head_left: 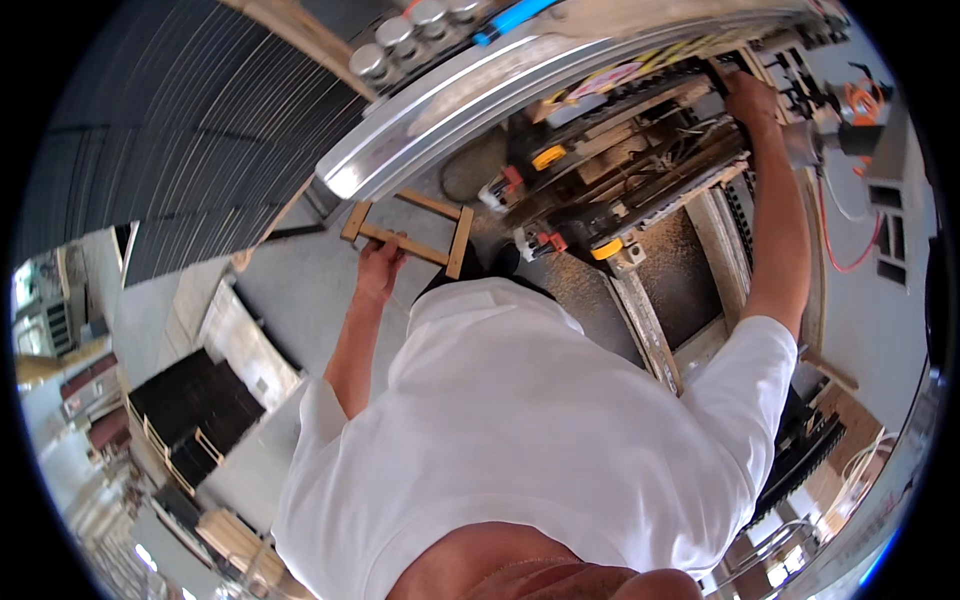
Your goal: The person repeatedly places small wooden frames onto a machine, activates it to process the frames, and then removes them. The person handles the frames one at a time, placing them on a conveyor belt after processing.
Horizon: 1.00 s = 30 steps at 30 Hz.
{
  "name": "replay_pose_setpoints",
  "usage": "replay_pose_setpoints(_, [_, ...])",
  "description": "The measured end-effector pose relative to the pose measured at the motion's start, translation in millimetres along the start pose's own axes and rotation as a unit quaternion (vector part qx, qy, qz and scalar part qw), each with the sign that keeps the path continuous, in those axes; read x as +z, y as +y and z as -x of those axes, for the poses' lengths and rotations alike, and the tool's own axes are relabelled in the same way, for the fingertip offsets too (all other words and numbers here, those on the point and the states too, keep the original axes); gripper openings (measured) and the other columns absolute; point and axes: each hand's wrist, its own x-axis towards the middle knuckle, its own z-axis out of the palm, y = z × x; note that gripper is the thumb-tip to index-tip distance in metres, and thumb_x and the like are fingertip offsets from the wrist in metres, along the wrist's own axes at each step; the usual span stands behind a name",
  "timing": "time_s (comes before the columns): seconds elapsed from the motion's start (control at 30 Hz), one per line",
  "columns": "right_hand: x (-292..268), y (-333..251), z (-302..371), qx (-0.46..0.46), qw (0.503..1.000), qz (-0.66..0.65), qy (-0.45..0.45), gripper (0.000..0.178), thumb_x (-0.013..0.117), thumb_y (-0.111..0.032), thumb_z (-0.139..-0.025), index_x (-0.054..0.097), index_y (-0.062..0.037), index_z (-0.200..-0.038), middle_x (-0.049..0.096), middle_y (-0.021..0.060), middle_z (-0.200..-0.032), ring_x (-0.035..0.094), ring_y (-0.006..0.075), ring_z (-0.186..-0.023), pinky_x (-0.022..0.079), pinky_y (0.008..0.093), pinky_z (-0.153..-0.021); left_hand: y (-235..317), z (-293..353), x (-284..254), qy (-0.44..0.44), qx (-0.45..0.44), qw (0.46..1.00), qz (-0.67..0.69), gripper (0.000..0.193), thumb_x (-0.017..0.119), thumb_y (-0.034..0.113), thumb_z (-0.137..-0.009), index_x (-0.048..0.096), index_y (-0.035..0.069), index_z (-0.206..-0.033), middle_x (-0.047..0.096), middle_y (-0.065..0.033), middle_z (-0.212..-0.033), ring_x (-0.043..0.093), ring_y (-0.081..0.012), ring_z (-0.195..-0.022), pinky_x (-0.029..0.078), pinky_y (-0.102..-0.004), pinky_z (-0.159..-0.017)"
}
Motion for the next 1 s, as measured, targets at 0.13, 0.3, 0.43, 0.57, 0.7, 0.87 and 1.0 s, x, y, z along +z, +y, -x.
replay_pose_setpoints(0.13, [-14.9, -5.5, 5.4, -0.002, 0.999, 0.042, -0.021, 0.031, 0.064, -0.018, -0.085, 0.063, -0.0166, -0.116, 0.069, 0.0097, -0.100, 0.063, 0.0339, -0.099, 0.044, 0.0582, -0.087, -5.5, -0.6, -17.5, 0.038, 0.009, 0.999, 0.011, 0.025, 0.058, 0.012, -0.093, 0.054, 0.001, -0.114, 0.064, -0.0094, -0.112, 0.062, -0.0177, -0.096, 0.053, -0.0325, -0.081])
replay_pose_setpoints(0.3, [-19.1, -13.4, 8.1, 0.010, 1.000, 0.027, 0.002, 0.025, 0.062, -0.016, -0.082, 0.066, -0.0153, -0.106, 0.070, 0.0115, -0.100, 0.065, 0.0328, -0.099, 0.044, 0.0534, -0.091, -7.5, -7.0, -31.4, 0.089, 0.016, 0.996, -0.025, 0.027, 0.060, 0.015, -0.092, 0.055, 0.002, -0.115, 0.065, -0.0084, -0.110, 0.062, -0.0151, -0.091, 0.055, -0.0316, -0.076])
replay_pose_setpoints(0.43, [-16.7, -5.1, 5.3, 0.042, 0.998, 0.039, -0.026, 0.030, 0.061, -0.016, -0.079, 0.067, -0.0182, -0.108, 0.070, 0.0118, -0.103, 0.065, 0.0324, -0.101, 0.043, 0.0504, -0.093, 1.2, -11.7, -29.0, 0.067, 0.028, 0.997, -0.039, 0.028, 0.059, 0.015, -0.092, 0.055, 0.003, -0.117, 0.065, -0.0076, -0.111, 0.062, -0.0136, -0.091, 0.056, -0.0294, -0.074])
replay_pose_setpoints(0.57, [-39.8, -25.4, 13.7, 0.047, 0.996, 0.041, -0.063, 0.028, 0.056, -0.012, -0.088, 0.068, -0.0162, -0.113, 0.068, 0.0109, -0.109, 0.060, 0.0297, -0.110, 0.041, 0.0498, -0.097, 14.9, 2.1, -27.8, 0.074, 0.051, 0.993, -0.072, 0.028, 0.057, 0.015, -0.093, 0.055, 0.004, -0.119, 0.065, -0.0058, -0.112, 0.061, -0.0132, -0.096, 0.055, -0.0294, -0.076])
replay_pose_setpoints(0.7, [-35.3, -21.5, 18.0, 0.073, 0.996, 0.017, -0.045, 0.024, 0.056, -0.013, -0.088, 0.070, -0.0150, -0.107, 0.069, 0.0120, -0.108, 0.062, 0.0308, -0.108, 0.041, 0.0489, -0.096, 41.0, 24.6, -21.8, 0.053, 0.106, 0.982, -0.146, 0.031, 0.055, 0.016, -0.095, 0.053, 0.004, -0.124, 0.064, -0.0061, -0.114, 0.061, -0.0120, -0.094, 0.052, -0.0270, -0.079])
replay_pose_setpoints(0.87, [-6.0, -9.9, -0.5, 0.121, 0.990, -0.001, -0.068, 0.031, 0.062, -0.015, -0.080, 0.065, -0.0121, -0.112, 0.068, 0.0168, -0.106, 0.063, 0.0351, -0.106, 0.052, 0.0446, -0.086, 100.2, 70.8, -30.0, -0.036, 0.246, 0.951, -0.183, 0.030, 0.051, 0.011, -0.096, 0.053, 0.001, -0.124, 0.064, -0.0055, -0.114, 0.060, -0.0127, -0.099, 0.050, -0.0279, -0.083])
replay_pose_setpoints(1.0, [-4.9, -5.5, 17.0, 0.092, 0.988, -0.088, 0.081, 0.052, 0.063, -0.031, -0.084, 0.053, -0.0108, -0.131, 0.062, 0.0198, -0.119, 0.061, 0.0392, -0.106, 0.050, 0.0489, -0.086, 170.5, 140.8, -61.6, -0.021, 0.340, 0.920, -0.192, 0.029, 0.048, 0.007, -0.097, 0.051, -0.002, -0.124, 0.065, -0.0080, -0.112, 0.060, -0.0160, -0.099, 0.047, -0.0305, -0.089])
